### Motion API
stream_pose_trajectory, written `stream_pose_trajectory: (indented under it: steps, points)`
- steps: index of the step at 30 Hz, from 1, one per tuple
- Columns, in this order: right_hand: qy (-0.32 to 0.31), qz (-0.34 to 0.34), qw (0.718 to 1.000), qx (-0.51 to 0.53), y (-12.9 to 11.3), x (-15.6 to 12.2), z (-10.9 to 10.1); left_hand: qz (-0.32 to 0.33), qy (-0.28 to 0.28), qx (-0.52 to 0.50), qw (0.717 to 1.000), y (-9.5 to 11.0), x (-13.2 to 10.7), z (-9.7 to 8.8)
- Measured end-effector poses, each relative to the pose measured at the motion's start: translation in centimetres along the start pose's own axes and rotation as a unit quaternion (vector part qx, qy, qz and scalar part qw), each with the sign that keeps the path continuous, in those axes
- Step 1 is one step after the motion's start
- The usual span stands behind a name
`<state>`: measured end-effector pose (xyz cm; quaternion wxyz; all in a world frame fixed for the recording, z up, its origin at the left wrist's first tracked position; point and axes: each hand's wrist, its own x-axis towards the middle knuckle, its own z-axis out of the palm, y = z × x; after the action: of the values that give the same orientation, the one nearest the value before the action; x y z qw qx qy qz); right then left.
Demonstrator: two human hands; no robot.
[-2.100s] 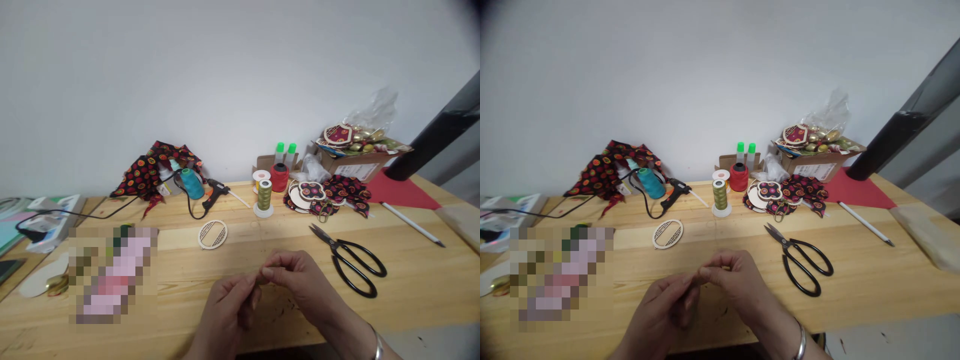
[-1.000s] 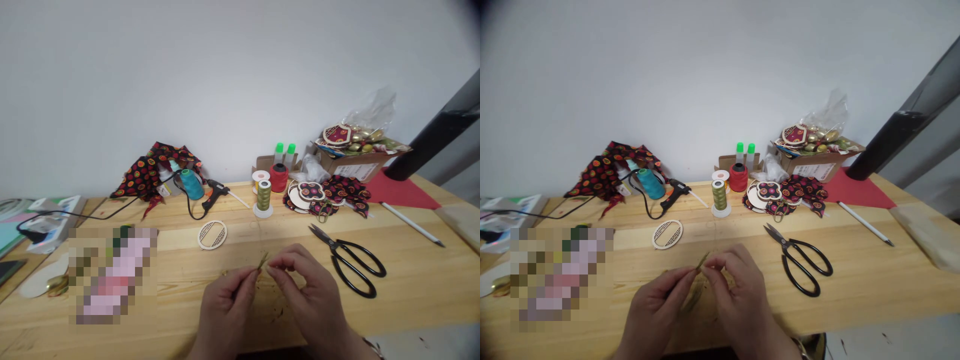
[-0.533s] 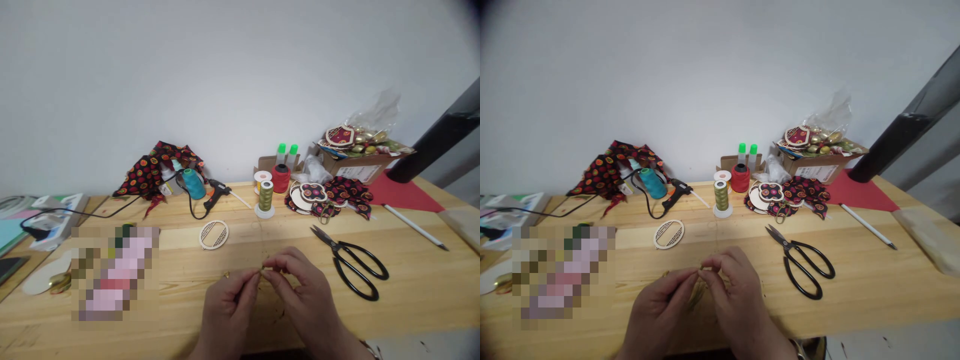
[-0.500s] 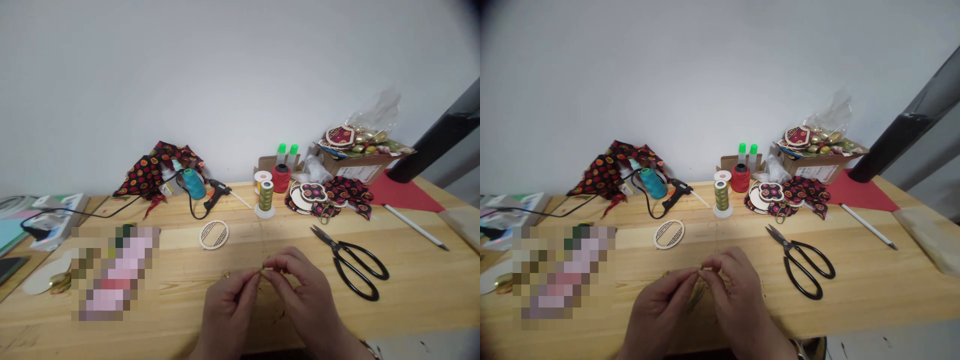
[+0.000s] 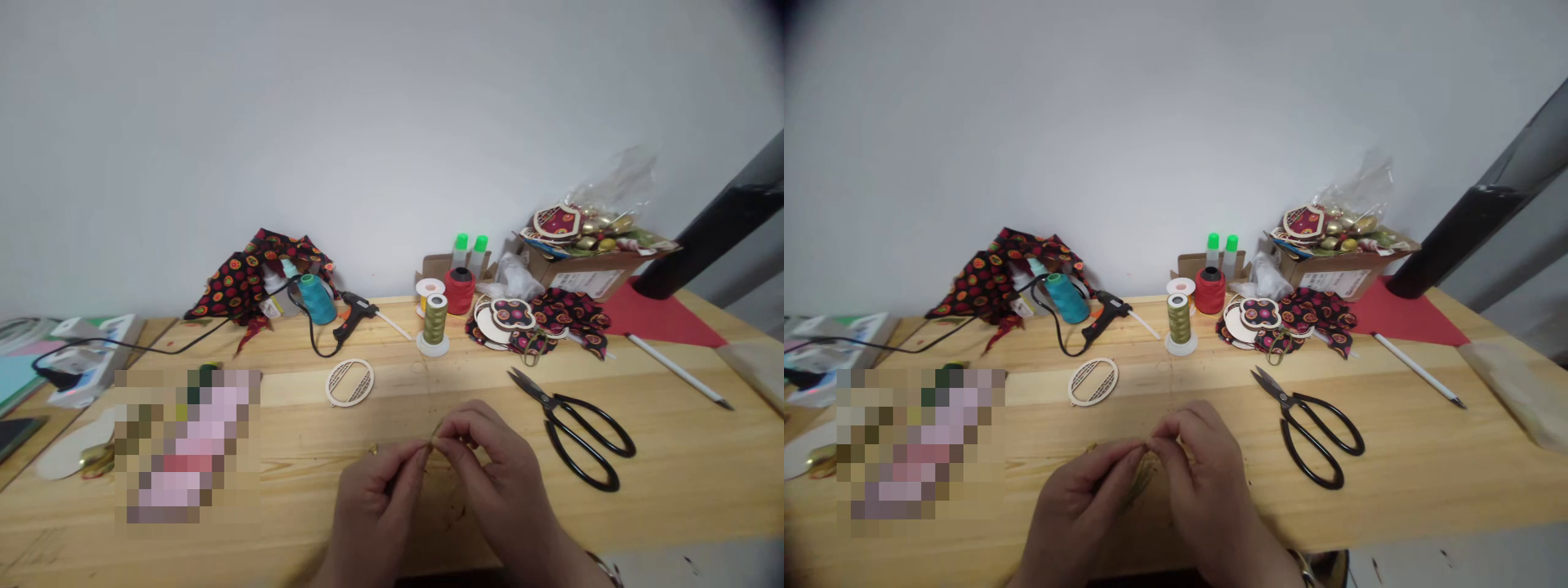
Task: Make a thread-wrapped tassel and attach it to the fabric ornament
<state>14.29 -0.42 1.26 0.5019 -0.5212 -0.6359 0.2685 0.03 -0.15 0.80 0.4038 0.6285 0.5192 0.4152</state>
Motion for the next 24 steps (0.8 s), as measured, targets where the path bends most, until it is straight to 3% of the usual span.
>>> stream_pose_trajectory:
  steps: [9, 15, 19, 24]
  points:
    - [0.014, 0.014, 1.0, -0.002, 0.4, 0.2, -0.3, -0.056, 0.042, -0.048, 0.996, 0.4, -0.3, 0.5]
    - [0.059, 0.049, 0.997, 0.026, 0.6, 0.3, -0.5, -0.121, 0.018, -0.105, 0.987, 0.0, 0.0, 0.3]
    - [0.102, 0.173, 0.972, 0.122, 1.3, 0.4, -0.6, -0.21, -0.003, -0.183, 0.96, -0.8, 0.4, 0.1]
    - [0.009, 0.335, 0.897, 0.287, 1.7, 0.3, -0.1, -0.248, -0.008, -0.243, 0.938, -1.1, 0.4, 0.3]
